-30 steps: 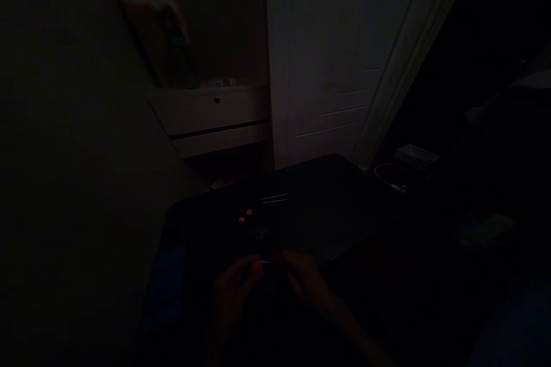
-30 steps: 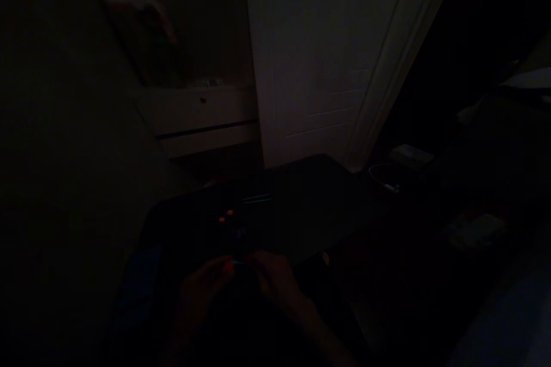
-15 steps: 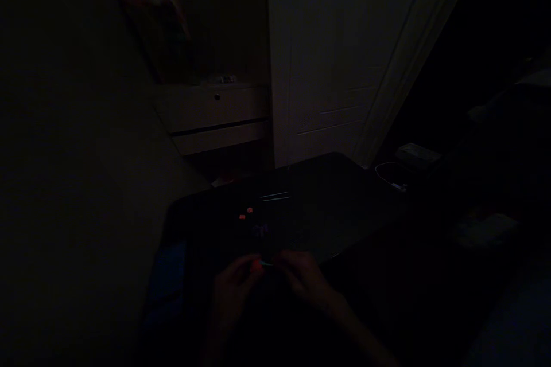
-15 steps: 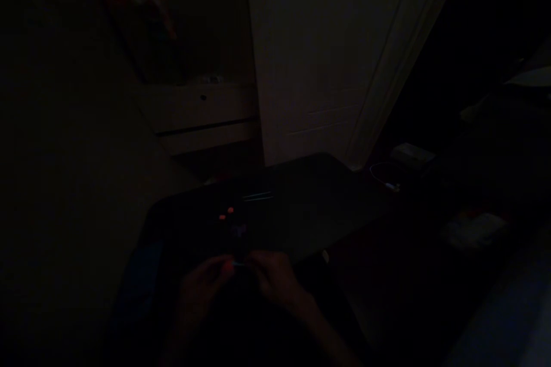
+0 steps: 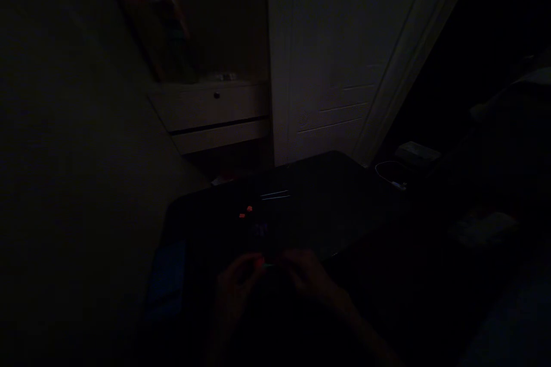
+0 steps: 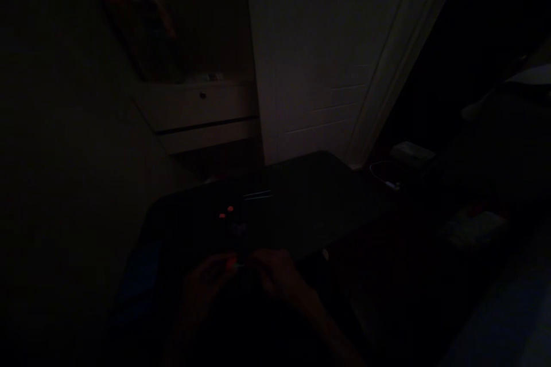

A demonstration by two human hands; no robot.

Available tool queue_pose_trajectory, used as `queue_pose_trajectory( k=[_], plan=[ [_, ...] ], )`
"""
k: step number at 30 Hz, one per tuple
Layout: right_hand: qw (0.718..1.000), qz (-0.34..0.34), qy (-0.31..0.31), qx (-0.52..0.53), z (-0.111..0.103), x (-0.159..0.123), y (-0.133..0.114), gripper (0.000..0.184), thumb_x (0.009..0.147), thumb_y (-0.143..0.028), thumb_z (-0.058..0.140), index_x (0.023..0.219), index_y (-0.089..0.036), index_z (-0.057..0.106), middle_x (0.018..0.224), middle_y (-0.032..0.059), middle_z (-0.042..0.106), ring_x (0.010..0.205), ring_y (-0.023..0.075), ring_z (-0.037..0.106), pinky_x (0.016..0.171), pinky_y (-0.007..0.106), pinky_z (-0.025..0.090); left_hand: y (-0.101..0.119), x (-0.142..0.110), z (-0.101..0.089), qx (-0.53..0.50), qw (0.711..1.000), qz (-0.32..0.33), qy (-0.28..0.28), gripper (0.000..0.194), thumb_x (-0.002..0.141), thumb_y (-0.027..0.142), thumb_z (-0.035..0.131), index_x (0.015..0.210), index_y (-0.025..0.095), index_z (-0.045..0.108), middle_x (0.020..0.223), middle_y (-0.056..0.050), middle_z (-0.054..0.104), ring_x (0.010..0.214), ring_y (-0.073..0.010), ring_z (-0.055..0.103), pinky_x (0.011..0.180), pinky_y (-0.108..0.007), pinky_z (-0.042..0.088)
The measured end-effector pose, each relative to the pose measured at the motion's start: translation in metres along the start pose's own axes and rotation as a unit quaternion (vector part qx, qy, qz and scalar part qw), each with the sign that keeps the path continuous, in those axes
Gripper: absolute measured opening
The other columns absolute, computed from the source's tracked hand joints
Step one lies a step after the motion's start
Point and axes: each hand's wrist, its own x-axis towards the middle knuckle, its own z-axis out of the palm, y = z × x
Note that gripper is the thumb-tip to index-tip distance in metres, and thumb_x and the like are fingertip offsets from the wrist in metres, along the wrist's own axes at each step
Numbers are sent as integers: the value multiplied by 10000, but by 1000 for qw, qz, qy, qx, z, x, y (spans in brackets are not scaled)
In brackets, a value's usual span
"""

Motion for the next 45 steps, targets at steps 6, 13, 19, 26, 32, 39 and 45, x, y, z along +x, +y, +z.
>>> queue_pose_trajectory(
  k=[6,13,19,26,32,39,45],
  plan=[
    [999,25,32,-15,-5,-1,2,206,1052,-262,533,1018,-206,728,957,53,782,849,188,732,779,272,525,-8,-3,5,129,986,98,22,241,742,412,795,911,241,808,1004,-89,805,941,-303,763,879,-454,619],
    [998,24,-23,-62,-7,1,-2,202,1040,-248,540,1005,-213,736,935,47,792,808,183,735,735,256,506,-5,-8,-1,163,973,163,-24,150,845,350,728,949,280,811,1006,-68,805,1005,-298,716,908,-455,588],
    [998,20,-32,-57,-5,2,-1,210,1050,-271,540,1027,-227,744,980,43,806,862,190,753,773,264,515,-3,-8,-2,169,973,156,-27,118,812,281,758,918,267,807,943,-62,795,933,-284,710,857,-430,584],
    [992,12,-80,-98,-8,8,-2,209,1055,-270,529,1038,-226,732,971,45,804,840,195,751,743,266,497,-5,-10,-1,156,976,149,-18,120,785,279,783,901,266,807,951,-55,760,925,-269,705,859,-407,576],
    [989,-9,-108,-101,-11,13,2,218,1068,-265,507,1066,-225,721,981,42,795,851,189,745,748,261,479,-4,-12,-2,140,981,133,-31,79,819,310,768,865,270,819,905,-48,746,881,-247,702,822,-372,571],
    [978,-42,-133,-157,-12,19,-1,209,1013,-183,511,1039,-220,714,923,44,786,774,183,715,673,257,431,-5,-11,-1,129,983,131,-22,119,839,347,743,832,260,825,867,-48,728,846,-233,699,790,-355,564],
    [958,-71,-180,-212,-21,30,-12,267,841,-78,576,1010,-224,723,904,41,784,766,199,692,647,262,391,-4,-11,-1,128,983,132,-28,95,824,317,752,826,260,827,863,-47,725,836,-232,702,770,-343,561]
  ],
)
